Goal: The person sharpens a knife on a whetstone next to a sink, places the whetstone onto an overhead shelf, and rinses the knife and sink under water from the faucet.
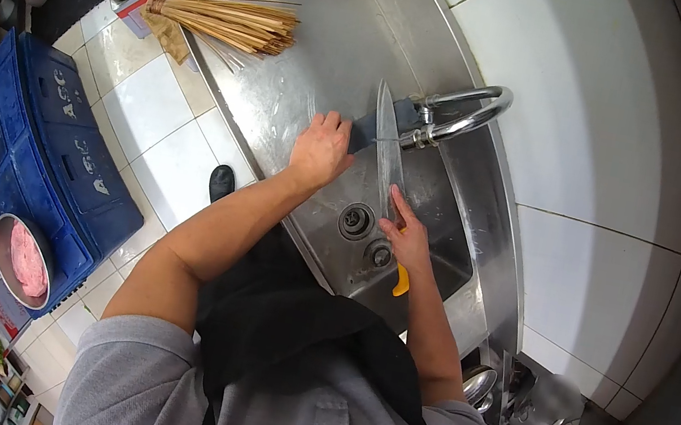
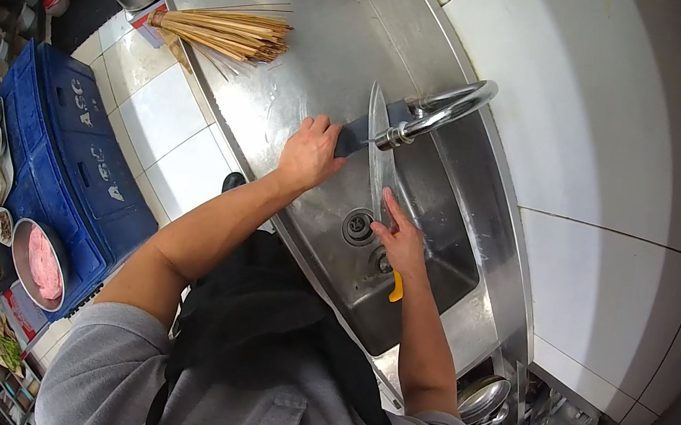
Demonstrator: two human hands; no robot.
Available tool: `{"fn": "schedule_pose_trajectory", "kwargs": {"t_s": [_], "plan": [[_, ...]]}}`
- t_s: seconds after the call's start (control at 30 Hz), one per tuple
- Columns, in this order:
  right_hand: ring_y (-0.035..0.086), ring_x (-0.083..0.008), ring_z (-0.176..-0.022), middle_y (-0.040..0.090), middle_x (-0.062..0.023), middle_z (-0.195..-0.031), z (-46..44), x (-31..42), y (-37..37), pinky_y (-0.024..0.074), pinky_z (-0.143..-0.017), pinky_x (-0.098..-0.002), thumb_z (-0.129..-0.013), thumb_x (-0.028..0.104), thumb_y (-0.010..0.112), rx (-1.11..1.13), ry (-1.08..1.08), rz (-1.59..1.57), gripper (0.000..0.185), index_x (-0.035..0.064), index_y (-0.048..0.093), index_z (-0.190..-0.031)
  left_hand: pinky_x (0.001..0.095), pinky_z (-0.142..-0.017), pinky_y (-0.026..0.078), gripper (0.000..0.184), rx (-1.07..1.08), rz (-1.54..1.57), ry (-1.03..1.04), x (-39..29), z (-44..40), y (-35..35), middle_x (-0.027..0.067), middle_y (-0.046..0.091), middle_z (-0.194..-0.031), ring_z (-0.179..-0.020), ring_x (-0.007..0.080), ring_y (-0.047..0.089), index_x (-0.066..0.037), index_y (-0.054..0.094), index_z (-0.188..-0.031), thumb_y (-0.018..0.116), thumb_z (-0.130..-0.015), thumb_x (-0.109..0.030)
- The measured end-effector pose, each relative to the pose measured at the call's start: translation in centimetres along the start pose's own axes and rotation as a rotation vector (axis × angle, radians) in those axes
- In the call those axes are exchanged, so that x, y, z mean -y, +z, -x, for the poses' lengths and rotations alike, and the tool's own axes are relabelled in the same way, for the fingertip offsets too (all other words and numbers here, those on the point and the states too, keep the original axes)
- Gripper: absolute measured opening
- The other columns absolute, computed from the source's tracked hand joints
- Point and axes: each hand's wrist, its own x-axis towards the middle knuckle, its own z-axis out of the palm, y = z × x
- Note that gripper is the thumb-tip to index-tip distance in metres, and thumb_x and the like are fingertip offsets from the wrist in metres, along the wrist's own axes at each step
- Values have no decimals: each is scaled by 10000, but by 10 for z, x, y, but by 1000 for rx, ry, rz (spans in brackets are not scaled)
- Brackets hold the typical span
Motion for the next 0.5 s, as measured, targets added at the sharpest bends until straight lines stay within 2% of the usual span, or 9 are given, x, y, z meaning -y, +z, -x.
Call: {"fn": "schedule_pose_trajectory", "kwargs": {"t_s": [0.1, 0.3, 0.4, 0.47, 0.5], "plan": [[458, -136, -726, 694, -40, -1363, 2, 0, -2, 488, -727, -285, -870, 144, 805, 5, 2, 48, 807, 306, 451, -1576, 422, -937, 563, 577, 51, 13, -49, 0, 4, -4, 156, 595, -1157, -1101, 343, 596, -19, 645, -1227, 872, -743, -237], [464, -140, -733, 705, -37, -1337, 2, -1, -6, 486, -734, -283, -872, 149, 803, 20, 53, 35, 803, 315, 453, -1575, 414, -953, 546, 604, 32, -14, 15, 5, -4, 1, 155, 592, -1151, -1100, 346, 594, -25, 642, -1265, 867, -747, -238], [466, -139, -723, 706, -35, -1335, 2, 1, -4, 487, -735, -286, -878, 152, 799, 3, 26, 11, 794, 319, 454, -1574, 425, -958, 539, 662, 32, -28, 16, 4, -1, -6, 154, 587, -1197, -1114, 349, 595, -27, 618, -1308, 876, -744, -260], [487, -135, -719, 716, -28, -1301, 8, 8, -6, 495, -735, -295, -887, 161, 791, 57, 94, 82, 779, 320, 458, -1572, 506, -1053, 478, 747, 60, 29, -22, -3, 6, -17, 183, 561, -1349, -1247, 384, 556, -34, 572, -1383, 870, -764, -328], [487, -135, -719, 716, -28, -1301, 12, 12, -5, 495, -735, -295, -887, 161, 791, 56, 94, 82, 779, 320, 458, -1572, 506, -1053, 478, 747, 59, 30, -21, -10, 13, -23, 183, 561, -1349, -1247, 384, 556, -34, 572, -1383, 870, -764, -328]]}}
